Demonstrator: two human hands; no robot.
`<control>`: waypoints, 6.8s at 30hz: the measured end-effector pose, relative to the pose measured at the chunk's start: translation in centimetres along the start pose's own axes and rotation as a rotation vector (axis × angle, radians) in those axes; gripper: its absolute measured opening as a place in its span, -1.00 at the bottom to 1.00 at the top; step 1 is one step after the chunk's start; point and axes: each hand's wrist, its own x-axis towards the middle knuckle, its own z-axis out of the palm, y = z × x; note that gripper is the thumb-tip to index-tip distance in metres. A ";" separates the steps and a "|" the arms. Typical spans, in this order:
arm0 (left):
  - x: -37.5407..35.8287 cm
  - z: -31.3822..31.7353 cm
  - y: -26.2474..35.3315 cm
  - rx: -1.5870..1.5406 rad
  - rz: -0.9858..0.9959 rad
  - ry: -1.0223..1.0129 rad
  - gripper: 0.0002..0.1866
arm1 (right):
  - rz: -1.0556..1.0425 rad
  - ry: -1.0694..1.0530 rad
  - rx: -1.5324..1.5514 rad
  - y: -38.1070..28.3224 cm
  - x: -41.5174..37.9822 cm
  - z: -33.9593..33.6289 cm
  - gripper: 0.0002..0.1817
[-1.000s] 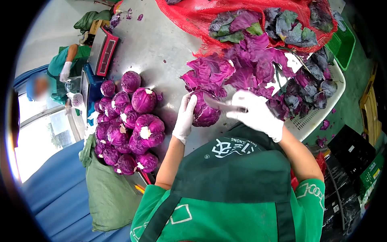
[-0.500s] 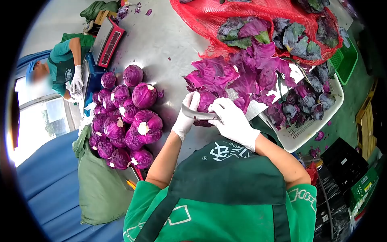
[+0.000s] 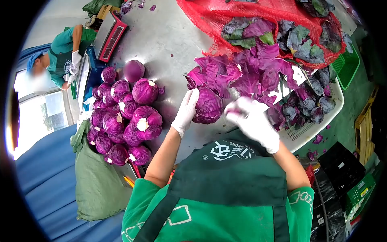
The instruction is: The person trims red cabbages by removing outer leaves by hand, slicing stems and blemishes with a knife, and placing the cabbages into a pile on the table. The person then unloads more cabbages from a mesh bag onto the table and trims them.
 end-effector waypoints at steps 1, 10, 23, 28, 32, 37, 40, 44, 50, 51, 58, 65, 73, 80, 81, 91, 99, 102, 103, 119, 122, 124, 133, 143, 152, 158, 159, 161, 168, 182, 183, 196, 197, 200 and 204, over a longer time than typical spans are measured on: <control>-0.1 0.1 0.0 -0.006 -0.003 0.000 -0.44 | -0.064 0.114 -0.108 1.2 0.4 -0.8 -0.76; -3.7 -2.0 2.5 0.231 0.105 -0.184 -0.52 | 0.156 -0.026 -0.043 3.4 3.6 2.9 -0.36; -5.5 -2.2 0.3 0.280 0.346 -0.187 0.07 | 0.258 0.058 0.441 4.0 5.5 4.8 -0.80; -5.6 -1.6 3.2 -0.461 0.138 -0.323 0.04 | 0.357 0.217 0.663 1.9 5.5 0.5 -0.78; -5.5 -1.9 4.5 -0.848 0.011 -0.428 0.04 | 0.204 0.528 0.664 2.3 7.4 -6.1 -0.57; -5.3 -1.1 3.5 -1.168 -0.082 -0.364 0.02 | -0.054 0.616 -0.549 -0.9 6.3 -6.2 -0.22; -5.3 -1.0 4.0 -1.227 -0.086 -0.296 -0.06 | -0.192 0.479 -0.160 -1.4 6.1 -2.7 -0.72; -4.6 -2.2 3.0 -1.256 -0.119 -0.303 -0.23 | -0.208 0.121 -0.183 -3.3 4.8 0.3 -0.83; 0.2 -11.2 9.4 -0.641 0.253 0.091 -0.28 | -0.258 0.119 -0.137 -1.2 4.8 1.5 -0.82; 1.7 -13.6 10.4 -0.473 0.305 0.204 -0.26 | -0.214 0.097 -0.161 -0.6 4.5 1.2 -0.82; 13.4 -29.7 9.7 0.975 0.194 0.929 0.03 | 0.013 0.127 -0.030 2.8 3.3 1.8 -0.76; 18.9 -33.3 6.0 1.058 -0.112 0.716 0.05 | -0.158 -0.125 -0.053 2.1 4.7 4.6 -0.48; 22.2 -31.3 9.5 1.193 -0.374 0.642 0.15 | -0.223 0.116 0.565 3.9 8.0 2.7 -0.08; 22.7 -14.2 21.1 1.088 1.049 0.416 0.04 | 0.069 0.564 0.276 8.7 1.6 -5.7 -0.27; 21.4 -10.6 24.1 1.136 1.093 0.330 -0.01 | 0.051 0.651 0.257 11.5 0.5 -7.3 -0.28; 34.8 -3.0 29.8 1.926 0.851 -0.048 -0.76 | 0.029 1.180 -0.052 14.6 -5.3 -14.5 -0.60; 32.5 -9.3 23.0 1.830 0.871 0.174 -0.87 | -0.205 0.548 -0.310 3.1 4.4 -6.6 -0.46; 28.4 -7.3 18.0 1.712 0.833 0.152 -0.88 | -0.245 0.602 -0.476 4.1 7.6 -7.8 -0.42; 26.5 -6.5 17.0 1.702 0.828 0.154 -0.86 | -0.180 0.612 -0.474 4.5 8.2 -8.7 -0.39; 6.7 8.6 4.7 0.961 1.008 -0.350 -0.43 | -0.079 0.704 -0.410 12.8 15.1 -32.4 -0.35; 10.5 12.8 4.6 0.970 1.002 -0.297 -0.36 | -0.100 0.676 -0.393 13.1 14.7 -34.3 -0.36; 14.2 14.9 5.2 1.037 0.996 -0.241 -0.35 | -0.168 0.707 -0.319 13.2 13.4 -34.0 -0.36; 20.0 17.9 11.1 1.026 0.820 -0.130 -0.37 | -0.039 0.884 -0.373 6.6 4.8 -25.1 -0.46; 19.1 10.1 28.8 0.876 1.011 -0.391 -0.65 | -0.126 0.755 0.315 9.0 2.3 -11.4 -0.36; 28.6 14.8 28.4 1.620 0.618 -0.100 0.08 | -0.054 0.673 -0.076 9.4 0.2 -9.6 -0.39; 28.3 12.9 27.3 1.243 0.760 -0.021 0.08 | -0.036 0.726 -0.024 9.7 -0.3 -10.6 -0.43; 27.6 12.2 27.6 1.044 0.856 -0.002 0.08 | -0.061 0.748 -0.068 10.0 -0.2 -10.6 -0.42; 26.0 10.7 27.8 0.762 1.027 -0.051 0.06 | -0.101 0.846 -0.223 10.0 0.0 -10.6 -0.48; 12.3 9.7 26.4 -0.380 0.528 -0.550 -0.15 | -0.048 0.785 0.354 2.5 1.6 -10.6 -0.56; -1.6 10.7 7.8 -0.401 0.191 -0.674 -0.16 | -0.004 0.636 -0.100 3.4 -4.2 -2.3 0.01; -2.3 10.5 8.1 -0.290 0.273 -0.651 -0.12 | -0.002 0.554 -0.140 3.4 -4.5 -2.2 -0.03; -1.6 7.7 4.1 0.396 0.582 -0.345 0.04 | -0.087 0.675 -0.179 7.1 -7.4 -0.5 -0.50; -1.4 7.4 3.9 0.445 0.643 -0.371 0.10 | 0.167 0.454 -0.059 4.4 -8.2 -1.3 -0.47; -1.4 7.5 4.7 0.500 0.680 -0.408 0.10 | 0.124 0.392 -0.340 6.9 -8.7 1.0 -0.56; -1.0 7.8 4.9 0.547 0.641 -0.374 0.11 | 0.216 0.180 -0.437 6.7 -8.6 1.6 -0.72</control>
